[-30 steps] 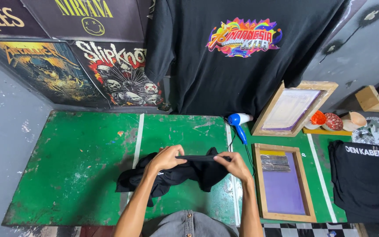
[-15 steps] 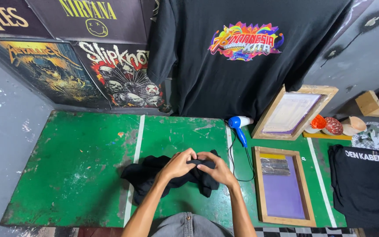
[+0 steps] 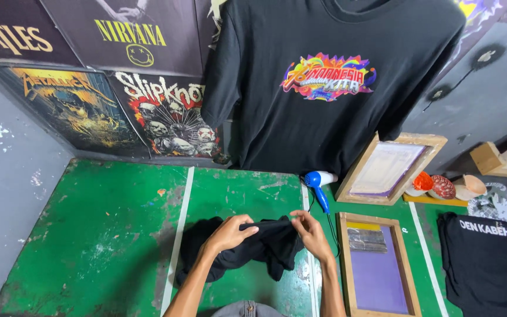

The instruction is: The person folds a t-shirt by placing it on a stack, then straightening and aligning its edges by hand before folding it into a compact shape.

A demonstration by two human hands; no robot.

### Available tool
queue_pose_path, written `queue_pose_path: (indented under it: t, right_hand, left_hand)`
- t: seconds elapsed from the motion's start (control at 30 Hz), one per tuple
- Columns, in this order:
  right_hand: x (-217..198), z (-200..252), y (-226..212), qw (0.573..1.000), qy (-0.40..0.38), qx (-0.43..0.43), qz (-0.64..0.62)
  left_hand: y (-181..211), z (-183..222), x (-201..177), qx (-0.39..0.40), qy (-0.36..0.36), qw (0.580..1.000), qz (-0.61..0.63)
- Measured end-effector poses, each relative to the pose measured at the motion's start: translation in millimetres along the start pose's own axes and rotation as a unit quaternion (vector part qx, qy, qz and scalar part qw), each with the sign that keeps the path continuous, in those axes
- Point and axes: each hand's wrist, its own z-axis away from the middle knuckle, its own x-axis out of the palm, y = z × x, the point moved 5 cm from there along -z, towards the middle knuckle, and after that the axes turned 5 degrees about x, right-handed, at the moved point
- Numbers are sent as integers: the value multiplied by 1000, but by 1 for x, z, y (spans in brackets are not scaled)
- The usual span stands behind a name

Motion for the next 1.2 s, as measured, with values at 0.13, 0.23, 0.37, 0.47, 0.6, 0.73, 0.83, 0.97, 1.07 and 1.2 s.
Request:
queue_pose_path:
  t: [0.13, 0.23, 0.37, 0.47, 0.6, 0.73, 0.83, 0.97, 1.07, 1.2]
  right_hand:
    - [19, 9, -26, 998, -63, -9, 16]
    - [44, 9, -46, 990, -110, -93, 7]
    - [51, -5, -36, 993, -98, -32, 59]
    - [41, -8, -49, 996, -33, -57, 67]
    - [19, -6, -50, 993, 41, -111, -8]
    - [7, 0, -37, 996, 51, -77, -16]
    - [25, 16, -91, 999, -16, -52, -1]
    - [41, 21, -141, 990, -51, -117, 61]
    - [36, 16, -158, 970, -29, -205, 130]
    - [37, 20, -177, 973, -49, -219, 58]
  left_hand:
    - [9, -8, 1, 31, 31, 999, 10]
    - [22, -16, 8, 18, 5, 1000, -2]
    - [29, -24, 6, 57, 26, 998, 9]
    - [32, -24, -3, 36, 25, 999, 0]
    - [40, -15, -16, 24, 18, 999, 26]
    - [44, -8, -20, 8, -6, 1000, 30]
    - [65, -15, -25, 37, 2, 999, 32]
    - [111, -18, -36, 133, 28, 991, 21]
    - [129, -17, -48, 160, 36, 986, -7]
    - [135, -9, -52, 211, 49, 974, -63]
